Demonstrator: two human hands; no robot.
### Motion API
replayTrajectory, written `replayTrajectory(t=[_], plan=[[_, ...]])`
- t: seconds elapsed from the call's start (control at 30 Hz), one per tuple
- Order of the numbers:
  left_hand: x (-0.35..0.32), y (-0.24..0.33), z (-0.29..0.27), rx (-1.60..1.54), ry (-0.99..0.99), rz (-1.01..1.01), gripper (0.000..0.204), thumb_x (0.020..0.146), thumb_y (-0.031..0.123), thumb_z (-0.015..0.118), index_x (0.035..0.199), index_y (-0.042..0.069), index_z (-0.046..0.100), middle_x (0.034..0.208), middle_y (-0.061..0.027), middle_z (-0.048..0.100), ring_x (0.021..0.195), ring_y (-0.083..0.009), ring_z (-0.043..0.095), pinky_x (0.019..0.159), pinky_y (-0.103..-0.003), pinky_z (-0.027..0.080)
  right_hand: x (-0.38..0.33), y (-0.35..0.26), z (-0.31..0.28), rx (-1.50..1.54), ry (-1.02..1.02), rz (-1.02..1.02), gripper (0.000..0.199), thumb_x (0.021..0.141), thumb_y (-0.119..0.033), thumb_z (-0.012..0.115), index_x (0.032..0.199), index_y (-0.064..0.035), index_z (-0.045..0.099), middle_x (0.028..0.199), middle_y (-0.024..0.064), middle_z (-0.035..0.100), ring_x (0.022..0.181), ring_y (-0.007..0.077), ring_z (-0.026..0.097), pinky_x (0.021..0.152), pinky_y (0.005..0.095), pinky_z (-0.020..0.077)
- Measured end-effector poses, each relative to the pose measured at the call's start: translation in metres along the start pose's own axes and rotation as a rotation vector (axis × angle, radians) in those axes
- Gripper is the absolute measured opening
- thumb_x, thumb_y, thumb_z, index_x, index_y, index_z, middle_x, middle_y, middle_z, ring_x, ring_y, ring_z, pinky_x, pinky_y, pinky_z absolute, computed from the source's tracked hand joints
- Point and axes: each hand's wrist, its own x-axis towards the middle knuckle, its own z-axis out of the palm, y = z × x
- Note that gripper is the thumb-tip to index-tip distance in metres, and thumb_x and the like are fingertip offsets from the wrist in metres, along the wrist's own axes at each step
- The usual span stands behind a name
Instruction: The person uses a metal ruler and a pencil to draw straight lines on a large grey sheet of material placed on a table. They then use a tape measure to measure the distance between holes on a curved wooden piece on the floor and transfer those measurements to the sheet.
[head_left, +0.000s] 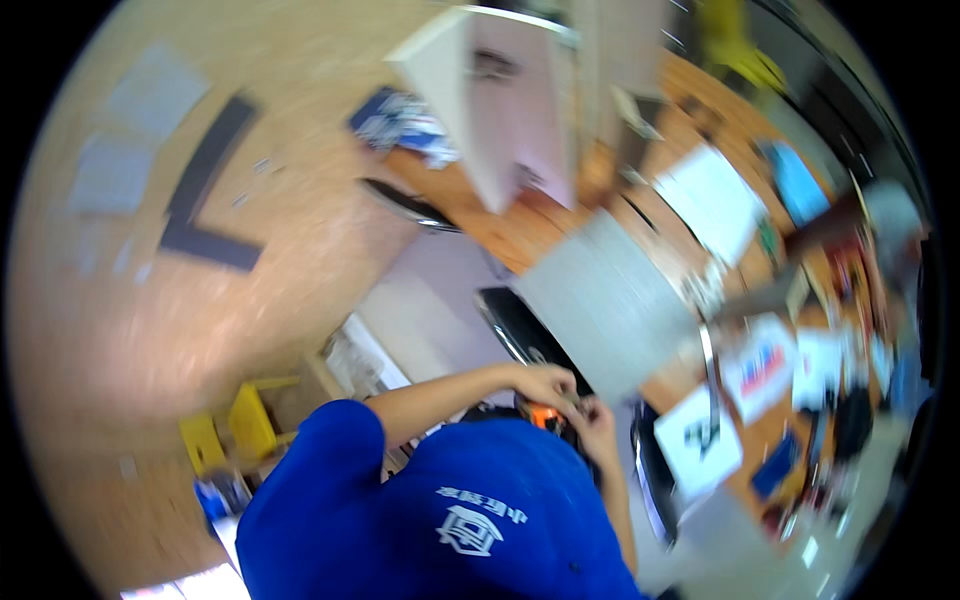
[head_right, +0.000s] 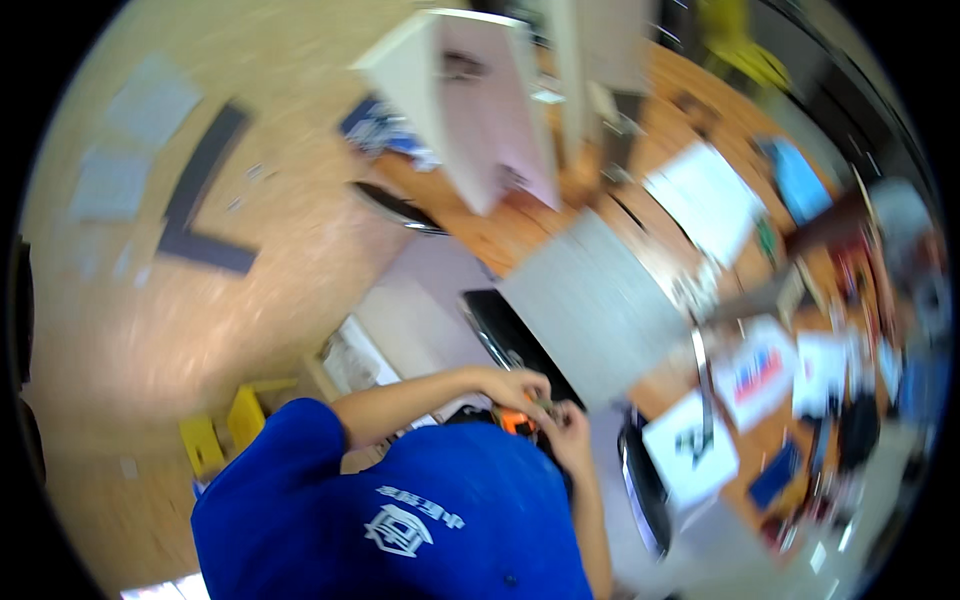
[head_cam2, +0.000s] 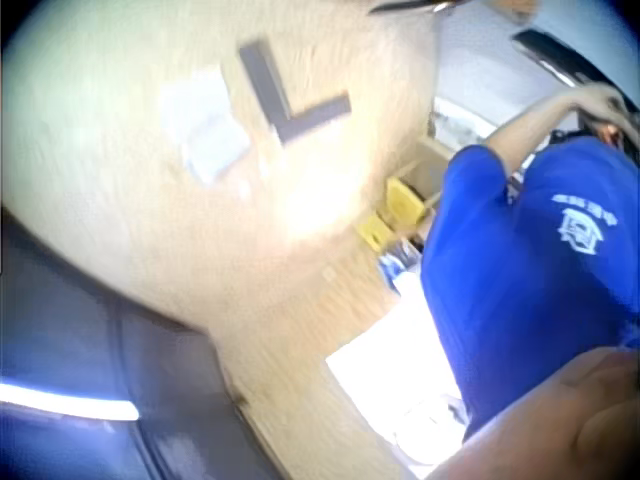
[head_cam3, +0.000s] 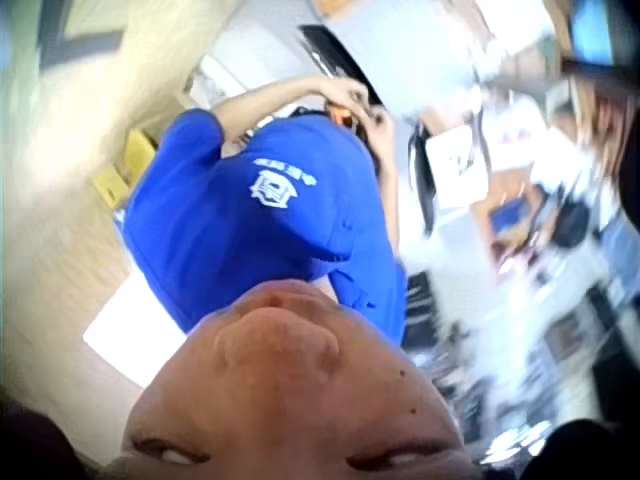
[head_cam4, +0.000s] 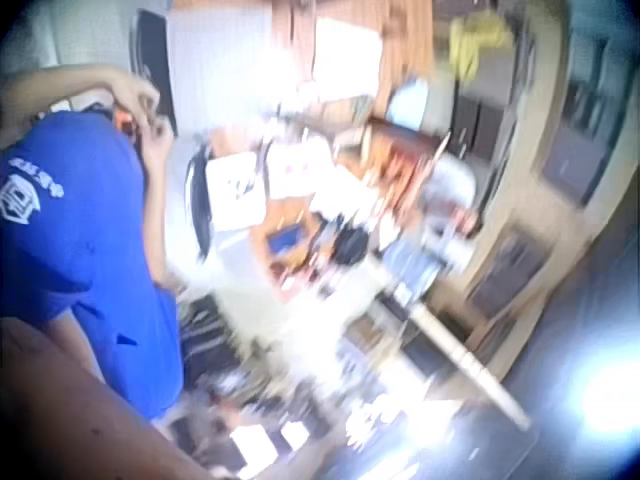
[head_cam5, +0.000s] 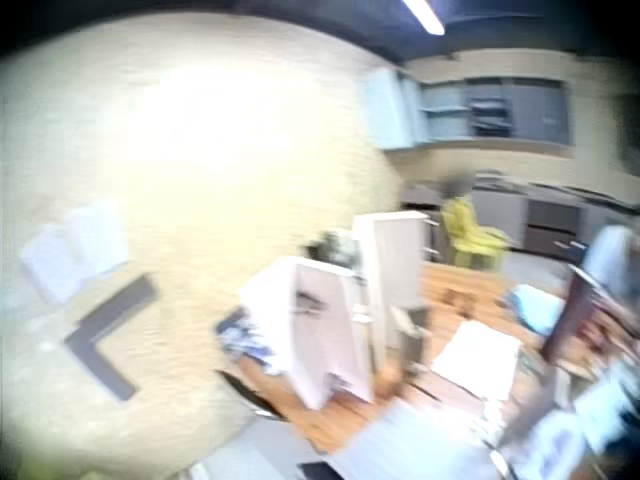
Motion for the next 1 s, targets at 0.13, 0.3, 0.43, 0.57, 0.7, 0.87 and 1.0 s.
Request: replayTrajectory(t=[0.13,0.3,0.43,0.57,0.7,0.87,1.0], plan=[[-0.026,-0.019,-0.016,0.063,-0.006,-0.142,0.048,0.091,0.05,0.07,0.103,0.004,0.064,0.084,-0.0004,0.062,0.078,-0.0104,0.056,0.067,-0.028,0.047,0.03,0.001,0.015,0.032,-0.163,0.151,0.022,0.087,-0.004,0.077,0.084,-0.0023,0.054,0.097,0.0062,0.065,0.086,0.0097,0.059,0.075,0.0246,0.0493],[-0.082,-0.09,0.026,-0.315,0.119,-0.229,0.042,0.095,0.05,0.062,0.093,0.009,0.068,0.077,0.0007,0.06,0.068,-0.0094,0.057,0.056,-0.028,0.047,0.06,-0.011,0.037,0.017,-0.789,0.308,0.02,0.092,0.0,0.069,0.08,-0.0031,0.053,0.089,0.0064,0.066,0.077,0.0101,0.063,0.07,0.0246,0.0518],[-0.201,-0.132,0.039,-0.417,0.231,-0.465,0.038,0.093,0.048,0.059,0.091,0.012,0.071,0.065,0.0012,0.058,0.048,-0.012,0.053,0.042,-0.029,0.043,0.111,0.002,0.08,-0.169,-1.183,0.334,0.011,0.094,0.0,0.065,0.086,-0.002,0.058,0.094,0.0093,0.069,0.08,0.0144,0.069,0.074,0.0284,0.0592],[-0.36,-0.243,0.049,-0.591,0.393,-0.651,0.03,0.088,0.041,0.063,0.091,0.013,0.074,0.07,0.0003,0.062,0.054,-0.0109,0.055,0.047,-0.03,0.045,0.191,-0.036,0.157,-0.179,-1.258,0.345,0.003,0.095,0.0,0.061,0.092,-0.0003,0.062,0.092,0.0101,0.069,0.084,0.0204,0.071,0.077,0.0338,0.0614],[-0.468,-0.303,0.065,-0.643,0.696,-0.601,0.036,0.088,0.044,0.064,0.096,0.009,0.073,0.076,-0.0004,0.063,0.064,-0.0106,0.057,0.054,-0.032,0.049,0.258,-0.082,0.261,-0.036,-1.12,0.217,0.006,0.094,-0.003,0.064,0.089,-0.0035,0.059,0.094,0.0105,0.068,0.083,0.0181,0.07,0.076,0.0309,0.0592],[-0.527,-0.369,0.037,-0.585,0.8,-0.63,0.048,0.09,0.053,0.064,0.107,0.008,0.07,0.073,-0.0021,0.06,0.066,-0.0118,0.057,0.058,-0.034,0.05,0.294,-0.098,0.395,-0.102,-1.064,0.091,0.011,0.094,-0.006,0.067,0.088,-0.0045,0.057,0.093,0.0072,0.066,0.078,0.0146,0.068,0.071,0.0277,0.0587],[-0.568,-0.415,0.013,-0.595,0.875,-0.64,0.059,0.089,0.061,0.066,0.099,0.003,0.069,0.064,-0.0043,0.057,0.061,-0.013,0.053,0.058,-0.032,0.048,0.331,-0.074,0.48,-0.339,-1.104,0.075,0.012,0.095,-0.008,0.068,0.089,-0.005,0.057,0.084,0.0049,0.066,0.077,0.0148,0.068,0.069,0.0289,0.0589]])
